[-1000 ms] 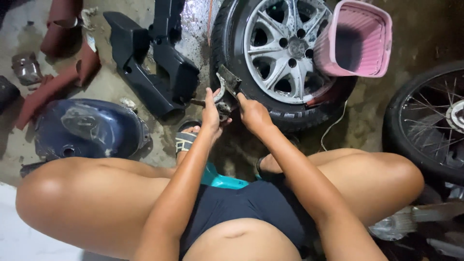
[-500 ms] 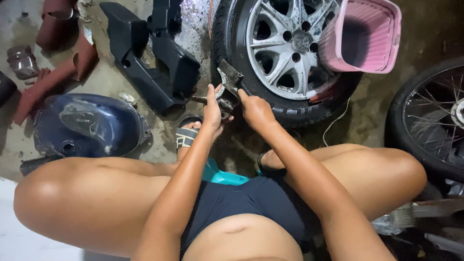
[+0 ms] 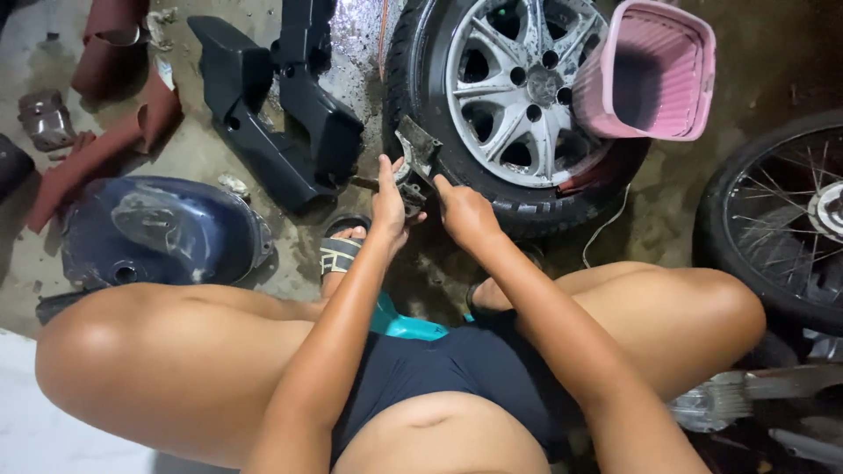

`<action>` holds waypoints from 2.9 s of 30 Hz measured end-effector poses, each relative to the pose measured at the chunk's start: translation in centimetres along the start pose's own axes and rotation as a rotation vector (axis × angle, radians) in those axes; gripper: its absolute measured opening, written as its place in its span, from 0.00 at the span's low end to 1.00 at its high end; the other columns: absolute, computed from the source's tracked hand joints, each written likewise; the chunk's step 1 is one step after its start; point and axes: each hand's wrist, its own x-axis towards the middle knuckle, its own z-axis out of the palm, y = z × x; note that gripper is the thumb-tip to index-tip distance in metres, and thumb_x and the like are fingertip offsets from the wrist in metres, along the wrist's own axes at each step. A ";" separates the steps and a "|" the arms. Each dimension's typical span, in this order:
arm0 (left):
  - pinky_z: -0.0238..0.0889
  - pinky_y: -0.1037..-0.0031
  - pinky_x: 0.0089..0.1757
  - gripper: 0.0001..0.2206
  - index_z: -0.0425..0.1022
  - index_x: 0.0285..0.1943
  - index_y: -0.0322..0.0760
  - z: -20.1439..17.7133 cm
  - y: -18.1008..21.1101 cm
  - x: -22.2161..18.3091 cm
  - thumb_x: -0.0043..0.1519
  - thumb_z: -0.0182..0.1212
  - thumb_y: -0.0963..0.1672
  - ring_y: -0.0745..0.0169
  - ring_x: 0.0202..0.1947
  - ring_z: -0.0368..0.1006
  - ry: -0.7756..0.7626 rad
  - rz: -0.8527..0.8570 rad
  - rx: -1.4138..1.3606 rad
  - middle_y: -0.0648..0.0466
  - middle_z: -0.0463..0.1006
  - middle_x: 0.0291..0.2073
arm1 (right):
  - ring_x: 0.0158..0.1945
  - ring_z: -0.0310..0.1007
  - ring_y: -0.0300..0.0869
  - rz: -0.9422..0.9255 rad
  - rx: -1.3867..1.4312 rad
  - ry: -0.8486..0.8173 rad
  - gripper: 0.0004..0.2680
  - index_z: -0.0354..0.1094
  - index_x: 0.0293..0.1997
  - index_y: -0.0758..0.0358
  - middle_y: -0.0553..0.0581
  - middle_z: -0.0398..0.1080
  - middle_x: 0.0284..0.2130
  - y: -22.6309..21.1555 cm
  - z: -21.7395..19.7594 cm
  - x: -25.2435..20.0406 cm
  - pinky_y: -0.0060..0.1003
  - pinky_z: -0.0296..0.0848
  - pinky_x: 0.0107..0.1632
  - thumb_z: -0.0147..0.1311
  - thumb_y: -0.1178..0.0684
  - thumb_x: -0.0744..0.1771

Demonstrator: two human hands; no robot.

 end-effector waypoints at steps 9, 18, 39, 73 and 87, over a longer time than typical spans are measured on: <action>0.79 0.69 0.25 0.36 0.73 0.68 0.49 0.4 0.7 -1.1 0.60 0.44 0.66 0.44 0.41 0.79 0.023 0.000 0.001 0.34 0.79 0.51 | 0.36 0.80 0.64 -0.042 -0.143 0.071 0.18 0.61 0.69 0.59 0.71 0.76 0.31 1.4 2.1 2.3 0.59 0.80 0.39 0.45 0.59 0.68; 0.80 0.60 0.27 0.36 0.74 0.67 0.52 0.0 0.0 0.9 0.58 0.46 0.67 0.36 0.40 0.80 0.013 0.018 -0.011 0.32 0.78 0.51 | 0.47 0.77 0.70 0.038 0.159 -0.144 0.18 0.51 0.73 0.52 0.74 0.75 0.42 -3.4 -3.9 -1.8 0.65 0.75 0.50 0.41 0.48 0.71; 0.77 0.71 0.22 0.37 0.71 0.69 0.48 0.3 0.2 -0.8 0.61 0.43 0.67 0.48 0.36 0.78 0.016 0.004 -0.025 0.35 0.80 0.47 | 0.64 0.68 0.63 0.177 0.411 -0.248 0.18 0.60 0.72 0.40 0.67 0.72 0.58 -2.1 -6.5 -0.8 0.57 0.68 0.65 0.40 0.37 0.72; 0.79 0.69 0.23 0.34 0.72 0.69 0.51 -0.1 1.3 -1.3 0.62 0.44 0.65 0.45 0.38 0.81 0.003 -0.023 -0.005 0.33 0.79 0.51 | 0.56 0.71 0.72 0.005 0.260 -0.353 0.20 0.58 0.73 0.39 0.74 0.73 0.53 -0.3 -9.1 0.8 0.62 0.70 0.57 0.40 0.36 0.71; 0.77 0.72 0.22 0.35 0.67 0.72 0.52 -0.5 0.5 -0.5 0.63 0.39 0.65 0.45 0.40 0.81 -0.047 -0.025 -0.002 0.34 0.79 0.54 | 0.60 0.70 0.65 0.050 0.331 -0.327 0.20 0.56 0.74 0.33 0.67 0.71 0.58 0.1 -7.4 0.7 0.59 0.70 0.59 0.40 0.33 0.71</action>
